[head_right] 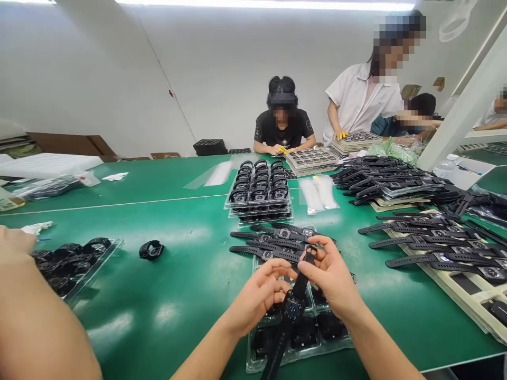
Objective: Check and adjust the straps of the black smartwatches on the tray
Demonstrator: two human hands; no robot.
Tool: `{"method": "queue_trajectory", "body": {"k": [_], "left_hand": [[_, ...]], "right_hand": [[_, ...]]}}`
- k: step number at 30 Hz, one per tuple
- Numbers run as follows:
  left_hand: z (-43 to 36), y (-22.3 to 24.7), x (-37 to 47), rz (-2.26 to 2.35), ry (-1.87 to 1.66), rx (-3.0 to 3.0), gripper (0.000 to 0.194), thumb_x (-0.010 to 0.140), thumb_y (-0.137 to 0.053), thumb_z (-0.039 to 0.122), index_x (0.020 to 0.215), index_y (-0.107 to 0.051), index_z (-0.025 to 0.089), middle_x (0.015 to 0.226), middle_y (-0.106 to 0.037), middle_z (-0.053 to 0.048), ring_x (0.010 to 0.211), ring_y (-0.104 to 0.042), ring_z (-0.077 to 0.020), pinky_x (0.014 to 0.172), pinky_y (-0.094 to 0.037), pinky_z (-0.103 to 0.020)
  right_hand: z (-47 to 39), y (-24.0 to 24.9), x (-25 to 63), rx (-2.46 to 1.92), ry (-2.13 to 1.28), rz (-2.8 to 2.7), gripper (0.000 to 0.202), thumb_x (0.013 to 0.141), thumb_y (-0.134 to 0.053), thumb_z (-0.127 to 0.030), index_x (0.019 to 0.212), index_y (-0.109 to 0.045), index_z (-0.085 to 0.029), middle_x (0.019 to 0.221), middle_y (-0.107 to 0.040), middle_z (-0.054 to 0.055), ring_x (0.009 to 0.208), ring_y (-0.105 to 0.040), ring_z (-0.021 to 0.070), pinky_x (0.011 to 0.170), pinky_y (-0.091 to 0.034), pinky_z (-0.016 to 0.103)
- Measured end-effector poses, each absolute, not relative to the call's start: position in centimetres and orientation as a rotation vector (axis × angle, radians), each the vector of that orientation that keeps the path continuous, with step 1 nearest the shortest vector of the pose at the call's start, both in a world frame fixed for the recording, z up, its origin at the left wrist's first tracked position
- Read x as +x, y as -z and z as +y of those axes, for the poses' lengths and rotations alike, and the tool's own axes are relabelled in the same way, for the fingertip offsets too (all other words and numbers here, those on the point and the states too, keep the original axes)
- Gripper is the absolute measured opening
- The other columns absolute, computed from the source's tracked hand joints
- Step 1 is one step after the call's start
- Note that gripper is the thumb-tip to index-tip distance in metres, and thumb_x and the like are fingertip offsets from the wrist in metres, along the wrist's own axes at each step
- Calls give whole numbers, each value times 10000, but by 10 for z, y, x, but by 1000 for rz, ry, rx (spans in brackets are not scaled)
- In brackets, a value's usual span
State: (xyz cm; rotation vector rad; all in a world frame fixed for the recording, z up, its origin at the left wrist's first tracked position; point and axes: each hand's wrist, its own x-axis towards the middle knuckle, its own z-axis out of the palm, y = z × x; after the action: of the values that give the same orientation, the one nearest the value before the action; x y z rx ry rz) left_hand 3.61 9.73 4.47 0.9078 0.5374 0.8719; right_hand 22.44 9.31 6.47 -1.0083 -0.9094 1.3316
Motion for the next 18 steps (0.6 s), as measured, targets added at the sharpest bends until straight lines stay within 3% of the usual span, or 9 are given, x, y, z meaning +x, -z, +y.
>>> {"method": "queue_trajectory", "body": {"k": [2,5,8,10,12,15,18], "left_hand": [[94,-43,40,560,-747,1010,412,837,-790,484,1069,-657,171,911,-721,-52,668,-636,-99,595,-484,-189],[89,-41,43,470,-636,1040,430,852,-732,561,896,-629,145,665,-694,-29,469,-595,-110,438,-447,-195],[90,-47,42,486,-843,884,382,895,-688,531,912,-599,160,616,-683,-9,401,-565,-105,362,-400,-175],[94,-54,39,564,-1029,728,307,915,-688,448,1008,-581,175,660,-691,9,434,-575,-95,403,-429,-172],[98,-59,38,636,-1138,597,293,901,-712,352,1080,-561,175,732,-697,9,537,-618,-99,516,-493,-191],[101,-56,41,678,-1193,565,300,908,-671,269,1151,-521,175,780,-673,11,624,-612,-107,624,-503,-228],[96,-47,45,751,-1241,819,223,978,-548,256,1189,-500,201,745,-605,35,674,-576,-126,712,-484,-273]], "right_hand": [[90,-69,214,-1029,-1331,-1035,533,746,-868,-292,1170,-546,-289,828,-651,-28,704,-648,161,567,-528,240],[84,-70,204,-1051,-1192,-1253,480,868,-737,-243,1296,-532,-316,1023,-675,26,706,-652,158,620,-580,302],[74,-56,202,-986,-568,-1506,502,937,-624,-133,1382,-532,-346,1206,-619,69,856,-653,177,753,-593,349],[66,-44,200,-845,-10,-1695,531,871,-651,-3,1272,-644,-352,1164,-607,50,962,-621,193,832,-564,349],[58,-34,197,-698,311,-1891,493,828,-662,65,1112,-734,-332,1072,-633,30,979,-593,194,874,-536,340],[50,-31,192,-592,216,-2075,248,938,-634,-70,1037,-749,-266,1046,-721,48,922,-600,200,840,-537,334],[54,-36,190,-718,-273,-1861,174,1036,-533,-223,1128,-676,-259,971,-753,56,858,-646,205,769,-551,339]]}}
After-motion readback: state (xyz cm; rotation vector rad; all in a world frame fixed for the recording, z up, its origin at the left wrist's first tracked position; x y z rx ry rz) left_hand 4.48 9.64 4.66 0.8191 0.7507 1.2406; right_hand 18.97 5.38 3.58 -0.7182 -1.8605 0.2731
